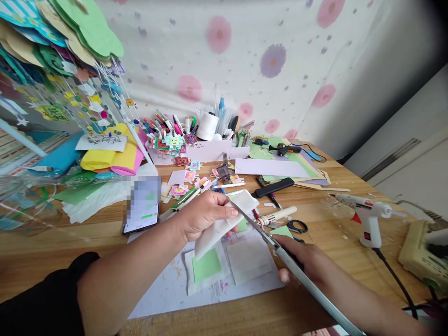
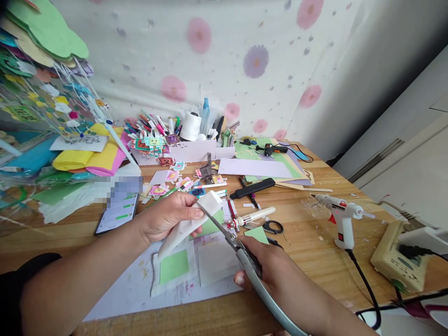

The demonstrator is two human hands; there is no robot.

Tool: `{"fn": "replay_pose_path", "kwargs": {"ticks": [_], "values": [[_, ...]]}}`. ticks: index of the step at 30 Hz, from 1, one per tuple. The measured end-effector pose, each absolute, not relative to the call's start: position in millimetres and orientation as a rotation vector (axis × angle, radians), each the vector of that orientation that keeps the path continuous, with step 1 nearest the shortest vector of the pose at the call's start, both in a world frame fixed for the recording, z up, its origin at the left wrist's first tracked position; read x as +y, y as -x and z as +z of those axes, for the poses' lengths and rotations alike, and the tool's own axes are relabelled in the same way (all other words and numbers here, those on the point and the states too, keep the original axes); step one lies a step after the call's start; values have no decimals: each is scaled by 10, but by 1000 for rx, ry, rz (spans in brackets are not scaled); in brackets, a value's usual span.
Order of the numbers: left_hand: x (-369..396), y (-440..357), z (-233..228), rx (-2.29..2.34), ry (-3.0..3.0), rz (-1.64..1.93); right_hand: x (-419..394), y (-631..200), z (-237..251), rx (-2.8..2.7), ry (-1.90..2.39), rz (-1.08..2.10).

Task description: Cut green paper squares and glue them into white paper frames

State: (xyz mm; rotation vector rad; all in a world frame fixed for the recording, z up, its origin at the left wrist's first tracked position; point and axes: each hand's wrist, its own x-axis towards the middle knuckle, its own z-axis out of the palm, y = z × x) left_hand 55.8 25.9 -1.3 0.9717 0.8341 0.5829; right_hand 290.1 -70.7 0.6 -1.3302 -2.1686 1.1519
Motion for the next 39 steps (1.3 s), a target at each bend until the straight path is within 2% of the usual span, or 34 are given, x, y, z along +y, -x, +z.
{"fn": "replay_pose_path", "kwargs": {"ticks": [13, 17, 20, 22, 25, 29, 32, 39], "values": [[286, -544, -92, 886, -1066, 471, -710, -2926, -94, -2122, 1388, 1179], [332, -422, 42, 977, -1405, 372, -722, -3015, -51, -2107, 1426, 1103], [514, -332, 204, 1143, -1865, 435, -727, -3141, -47, -2011, 1466, 1053], [712, -317, 286, 1381, -2292, 448, -723, -3217, -49, -1891, 1522, 1115], [1002, -367, 325, 1574, -2428, 486, -709, -3271, -28, -1725, 1593, 1247], [1127, -504, 228, 1685, -2513, 545, -698, -3277, 18, -1623, 1641, 1315], [1088, -611, 71, 1685, -2514, 439, -698, -3306, 5, -1627, 1636, 1274], [1187, -770, -228, 1709, -2304, 390, -712, -3371, -82, -1589, 1651, 1274]]}}
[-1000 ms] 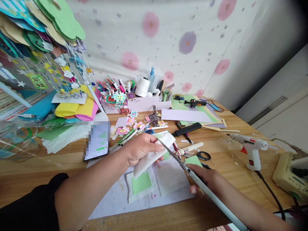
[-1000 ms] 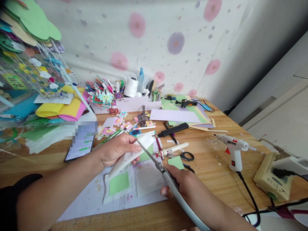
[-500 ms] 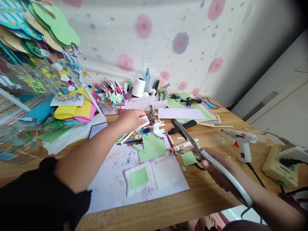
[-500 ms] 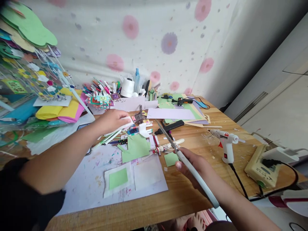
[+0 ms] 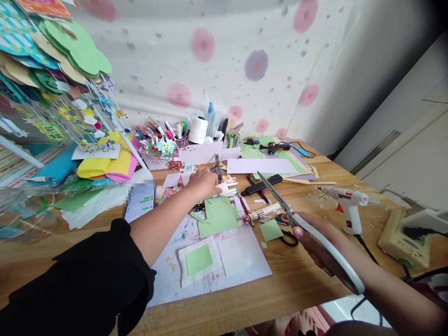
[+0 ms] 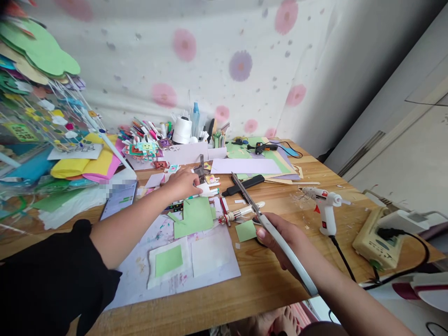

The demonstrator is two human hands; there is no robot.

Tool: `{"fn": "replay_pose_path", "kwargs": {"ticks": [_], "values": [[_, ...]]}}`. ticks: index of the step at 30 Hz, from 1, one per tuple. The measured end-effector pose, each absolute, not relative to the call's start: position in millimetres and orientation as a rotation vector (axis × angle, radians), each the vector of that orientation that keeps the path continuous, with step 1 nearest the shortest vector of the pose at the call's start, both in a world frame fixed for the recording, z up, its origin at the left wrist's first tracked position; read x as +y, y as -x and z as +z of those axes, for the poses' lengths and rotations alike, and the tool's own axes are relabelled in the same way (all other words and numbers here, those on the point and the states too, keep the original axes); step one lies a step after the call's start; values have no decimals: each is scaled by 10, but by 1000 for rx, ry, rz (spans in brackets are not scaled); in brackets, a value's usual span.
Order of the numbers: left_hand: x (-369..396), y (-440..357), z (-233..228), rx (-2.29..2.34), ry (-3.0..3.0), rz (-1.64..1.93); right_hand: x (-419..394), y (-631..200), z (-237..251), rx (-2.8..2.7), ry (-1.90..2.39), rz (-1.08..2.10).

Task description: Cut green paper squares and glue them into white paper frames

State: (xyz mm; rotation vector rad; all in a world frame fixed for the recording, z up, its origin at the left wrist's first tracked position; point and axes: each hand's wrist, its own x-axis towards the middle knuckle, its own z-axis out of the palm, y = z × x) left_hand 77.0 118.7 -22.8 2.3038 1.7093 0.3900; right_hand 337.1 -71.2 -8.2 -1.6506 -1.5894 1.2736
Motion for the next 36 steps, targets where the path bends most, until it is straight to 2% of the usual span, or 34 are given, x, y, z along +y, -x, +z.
{"fn": "replay_pose_path", "kwargs": {"ticks": [9, 17, 20, 31, 36], "values": [[870, -693, 8, 1237, -1870, 726, -758, -3269, -11, -1622, 1536, 1252], [301, -550, 129, 827, -1238, 939, -870, -3155, -29, -1700, 1039, 1572], [252, -492, 102, 776, -1224, 983, -938, -3082, 65, -1630, 1006, 1725], [270, -428, 38, 717, -1312, 893, -1037, -3057, -74, -1287, 919, 2054], [235, -457, 29, 675, -1208, 858, -978, -3037, -193, -1383, 880, 1974]]}}
